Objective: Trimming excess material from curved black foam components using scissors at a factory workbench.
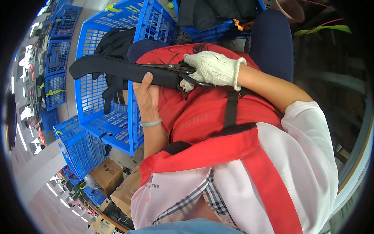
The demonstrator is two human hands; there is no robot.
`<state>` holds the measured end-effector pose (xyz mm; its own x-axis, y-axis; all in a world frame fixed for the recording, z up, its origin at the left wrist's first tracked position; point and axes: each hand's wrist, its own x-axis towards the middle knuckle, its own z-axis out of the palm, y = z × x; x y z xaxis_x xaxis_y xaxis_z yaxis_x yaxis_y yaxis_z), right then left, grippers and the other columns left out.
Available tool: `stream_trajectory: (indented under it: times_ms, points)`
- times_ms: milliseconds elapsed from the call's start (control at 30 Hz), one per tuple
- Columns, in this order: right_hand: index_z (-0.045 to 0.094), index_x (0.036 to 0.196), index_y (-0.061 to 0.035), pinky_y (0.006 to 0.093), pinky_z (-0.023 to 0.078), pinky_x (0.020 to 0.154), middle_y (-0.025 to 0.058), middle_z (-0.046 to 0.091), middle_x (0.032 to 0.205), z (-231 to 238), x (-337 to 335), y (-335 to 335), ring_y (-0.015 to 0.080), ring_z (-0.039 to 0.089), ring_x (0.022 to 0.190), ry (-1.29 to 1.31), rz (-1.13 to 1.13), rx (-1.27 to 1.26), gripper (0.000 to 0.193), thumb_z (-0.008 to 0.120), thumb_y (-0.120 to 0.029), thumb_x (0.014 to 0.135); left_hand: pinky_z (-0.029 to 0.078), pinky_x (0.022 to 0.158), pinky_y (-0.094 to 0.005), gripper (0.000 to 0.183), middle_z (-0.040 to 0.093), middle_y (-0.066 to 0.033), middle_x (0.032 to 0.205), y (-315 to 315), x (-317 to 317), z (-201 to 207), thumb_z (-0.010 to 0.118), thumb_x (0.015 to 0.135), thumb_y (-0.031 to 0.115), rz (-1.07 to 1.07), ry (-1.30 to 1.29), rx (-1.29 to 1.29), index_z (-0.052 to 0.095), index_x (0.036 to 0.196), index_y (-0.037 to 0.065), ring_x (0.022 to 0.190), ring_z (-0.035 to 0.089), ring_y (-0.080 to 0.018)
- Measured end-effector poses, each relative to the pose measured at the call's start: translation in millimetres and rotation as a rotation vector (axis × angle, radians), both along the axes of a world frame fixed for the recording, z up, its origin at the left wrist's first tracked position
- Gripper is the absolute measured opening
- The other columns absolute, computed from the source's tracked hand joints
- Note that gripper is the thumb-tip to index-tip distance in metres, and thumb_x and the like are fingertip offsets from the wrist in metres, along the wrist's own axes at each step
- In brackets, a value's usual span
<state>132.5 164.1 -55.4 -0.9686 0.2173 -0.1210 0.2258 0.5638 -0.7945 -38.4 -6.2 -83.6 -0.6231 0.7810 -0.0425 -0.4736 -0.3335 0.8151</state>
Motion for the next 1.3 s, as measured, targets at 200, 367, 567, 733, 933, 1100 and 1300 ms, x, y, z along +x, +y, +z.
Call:
stream_trajectory:
  times_ms: [200,367,567,733,933,1100,1300]
  points:
    - [0.055,0.098,0.0018,0.0443,0.046,0.068,0.0231,0.061,0.081,-4.0,-9.4,9.4,0.0404,0.061,0.078,0.027,0.024,-0.021,0.028,0.063,-0.023,0.086,0.05,0.089,-0.0324,0.033,0.064,-0.0063,0.102,12.2,2.9,5.1,0.065,0.082,-0.007,0.045,-0.026,-0.007,0.059,0.113,0.003,0.094,0.063,-0.0169]
    - [0.056,0.097,0.0013,0.0451,0.046,0.066,0.0227,0.06,0.078,-6.1,-7.5,4.9,0.0409,0.061,0.076,0.011,-0.016,-0.024,0.036,0.066,-0.03,0.084,0.05,0.09,-0.0329,0.032,0.064,-0.0062,0.103,14.6,4.7,0.3,0.065,0.082,-0.006,0.034,-0.041,-0.059,0.06,0.112,0.002,0.094,0.062,-0.0174]
    - [0.057,0.095,-0.0004,0.0458,0.046,0.066,0.0218,0.061,0.079,-24.2,-2.4,24.6,0.0402,0.061,0.077,0.004,-0.036,-0.099,0.045,0.068,-0.042,0.082,0.049,0.095,-0.0377,0.032,0.062,-0.0089,0.106,21.0,0.4,-0.7,0.062,0.085,-0.003,-0.007,-0.067,-0.059,0.055,0.116,0.002,0.099,0.061,-0.0214]
    - [0.055,0.091,-0.0005,0.0456,0.047,0.066,0.0197,0.062,0.074,-13.1,-4.0,18.9,0.04,0.062,0.075,0.086,-0.085,0.076,0.047,0.068,-0.045,0.082,0.049,0.091,-0.0333,0.026,0.064,-0.0093,0.104,27.3,-3.7,2.7,0.063,0.082,-0.006,0.002,-0.053,-0.15,0.06,0.107,-0.002,0.097,0.062,-0.019]
    - [0.056,0.089,0.0024,0.0388,0.049,0.066,0.0169,0.065,0.075,-18.4,0.2,15.7,0.0329,0.066,0.074,0.04,-0.14,-0.396,0.039,0.071,-0.033,0.083,0.049,0.092,-0.0329,0.028,0.065,-0.0082,0.106,32.0,5.5,-3.0,0.063,0.083,-0.007,-0.003,-0.09,-0.107,0.061,0.11,0.001,0.099,0.062,-0.0199]
    - [0.056,0.101,0.0028,0.0351,0.045,0.063,0.0126,0.056,0.075,-14.2,-1.1,11.7,0.0187,0.055,0.065,0.038,-0.141,-0.455,0.034,0.07,-0.021,0.082,0.051,0.087,-0.0308,0.026,0.067,-0.0066,0.103,30.6,4.9,-1.6,0.068,0.08,-0.005,-0.041,-0.13,-0.083,0.063,0.105,0.002,0.093,0.063,-0.0163]
    - [0.057,0.099,0.0029,0.0338,0.044,0.062,0.0095,0.055,0.074,-19.3,-1.3,10.7,0.0145,0.051,0.065,0.069,-0.119,-0.178,0.036,0.072,-0.023,0.08,0.051,0.087,-0.0311,0.024,0.067,-0.0065,0.101,30.5,14.6,0.3,0.068,0.081,-0.004,-0.026,-0.12,-0.051,0.064,0.104,0.002,0.093,0.064,-0.0162]
